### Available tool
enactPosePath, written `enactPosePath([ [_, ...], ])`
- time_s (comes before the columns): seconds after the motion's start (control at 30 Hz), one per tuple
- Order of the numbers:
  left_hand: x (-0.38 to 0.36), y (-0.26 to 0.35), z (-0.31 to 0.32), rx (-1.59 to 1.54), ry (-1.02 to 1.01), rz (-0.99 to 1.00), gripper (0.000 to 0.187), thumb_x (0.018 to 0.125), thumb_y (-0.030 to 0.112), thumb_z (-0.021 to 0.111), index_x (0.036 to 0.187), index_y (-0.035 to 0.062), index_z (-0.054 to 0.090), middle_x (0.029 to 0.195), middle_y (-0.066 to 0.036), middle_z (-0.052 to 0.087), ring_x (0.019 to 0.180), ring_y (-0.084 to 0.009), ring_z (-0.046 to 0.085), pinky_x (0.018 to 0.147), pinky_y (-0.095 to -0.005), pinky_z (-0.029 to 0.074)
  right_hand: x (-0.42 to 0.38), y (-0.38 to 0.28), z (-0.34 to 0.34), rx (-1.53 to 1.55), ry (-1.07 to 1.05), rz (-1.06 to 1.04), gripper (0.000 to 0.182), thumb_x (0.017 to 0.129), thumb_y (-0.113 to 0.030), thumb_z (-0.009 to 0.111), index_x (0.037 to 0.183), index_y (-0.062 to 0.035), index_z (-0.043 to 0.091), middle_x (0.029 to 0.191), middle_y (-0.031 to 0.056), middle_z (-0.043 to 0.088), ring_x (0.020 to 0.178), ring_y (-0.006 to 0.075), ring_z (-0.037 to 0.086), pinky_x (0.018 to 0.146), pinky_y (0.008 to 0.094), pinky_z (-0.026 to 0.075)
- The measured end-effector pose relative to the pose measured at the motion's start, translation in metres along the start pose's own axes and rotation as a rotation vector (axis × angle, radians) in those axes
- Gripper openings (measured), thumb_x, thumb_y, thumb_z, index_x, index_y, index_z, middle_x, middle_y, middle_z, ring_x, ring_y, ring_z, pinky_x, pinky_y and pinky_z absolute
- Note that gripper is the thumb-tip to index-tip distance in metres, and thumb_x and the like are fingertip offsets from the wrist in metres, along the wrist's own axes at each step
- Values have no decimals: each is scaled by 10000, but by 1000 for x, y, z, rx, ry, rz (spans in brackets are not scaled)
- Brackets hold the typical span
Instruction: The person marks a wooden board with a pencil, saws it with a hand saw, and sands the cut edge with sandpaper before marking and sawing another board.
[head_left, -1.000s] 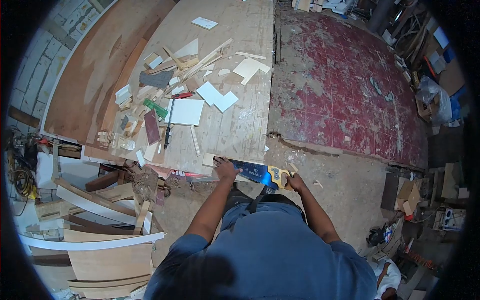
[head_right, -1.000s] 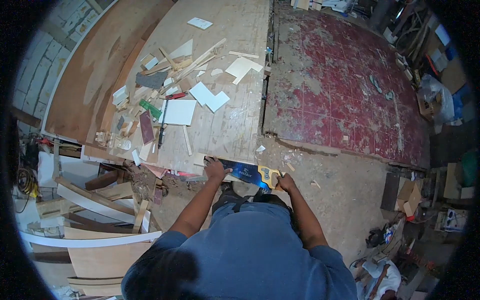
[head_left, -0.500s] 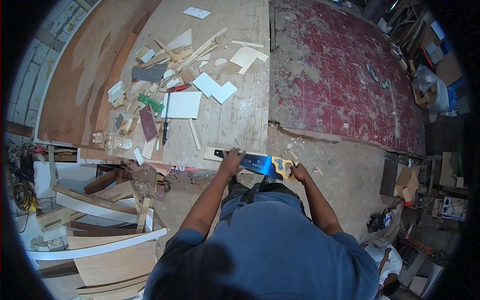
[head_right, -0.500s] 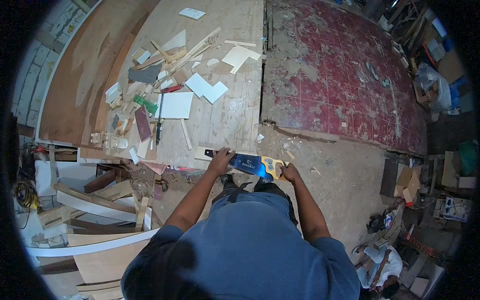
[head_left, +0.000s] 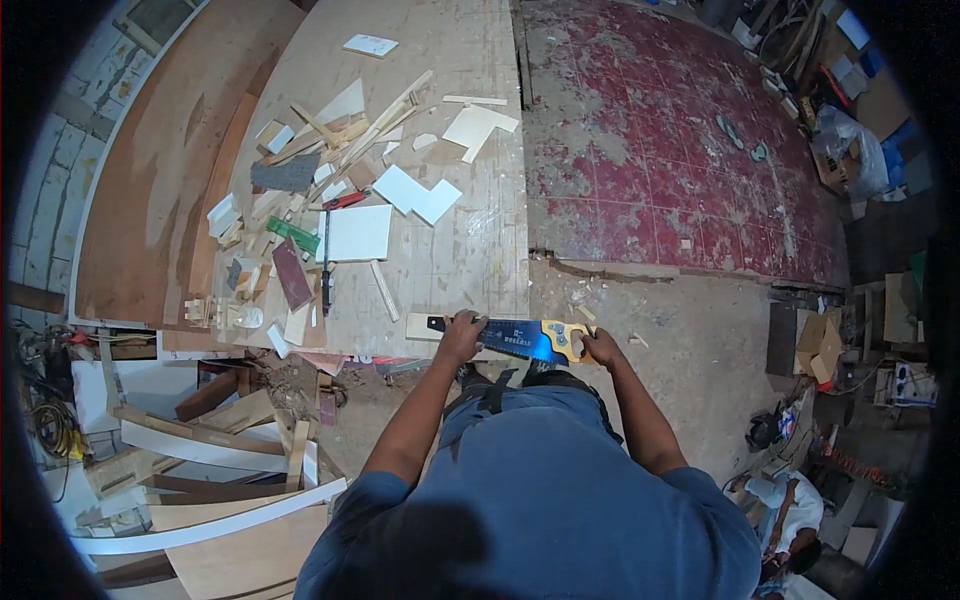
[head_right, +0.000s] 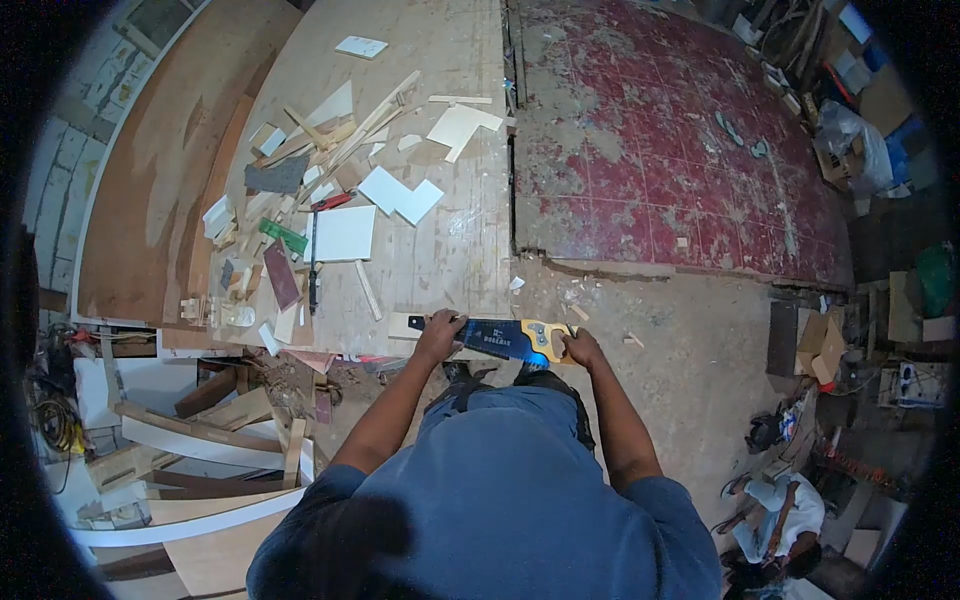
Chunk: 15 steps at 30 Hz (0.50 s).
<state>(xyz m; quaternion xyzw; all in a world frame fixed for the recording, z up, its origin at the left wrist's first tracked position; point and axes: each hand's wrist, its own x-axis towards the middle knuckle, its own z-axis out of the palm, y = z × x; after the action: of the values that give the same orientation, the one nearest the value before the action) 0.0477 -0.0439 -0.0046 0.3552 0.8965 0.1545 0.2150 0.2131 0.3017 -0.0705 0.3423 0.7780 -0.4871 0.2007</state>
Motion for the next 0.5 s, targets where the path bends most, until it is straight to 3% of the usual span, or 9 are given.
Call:
enactPosePath([
  [0.13,1,0,2,6,-1,-1,703,697,177,835,1350,138,578,1366,-146,515,1332,-341,438,1057,-720,321,-2,-11,-9,-19,-26,28,461,923,-393,627,1058,48,626,783,126,692,537,190,580,451,330,430],
  [0.2,0,0,1,23,15,-1,714,701,185,831,1363,140,568,1351,-145,522,1320,-337,450,1052,-719,326,-4,-18,-13,-104,-121,127,559,908,-403,653,1141,101,589,988,240,715,918,329,707,824,412,525],
  [0.5,-4,-6,3,18,59,54,675,721,121,803,1342,84,543,1356,-138,521,1312,-341,457,1065,-697,342,-5,-13,-9,-67,-63,81,528,880,-371,647,1118,99,613,992,242,716,913,333,709,838,418,527],
])
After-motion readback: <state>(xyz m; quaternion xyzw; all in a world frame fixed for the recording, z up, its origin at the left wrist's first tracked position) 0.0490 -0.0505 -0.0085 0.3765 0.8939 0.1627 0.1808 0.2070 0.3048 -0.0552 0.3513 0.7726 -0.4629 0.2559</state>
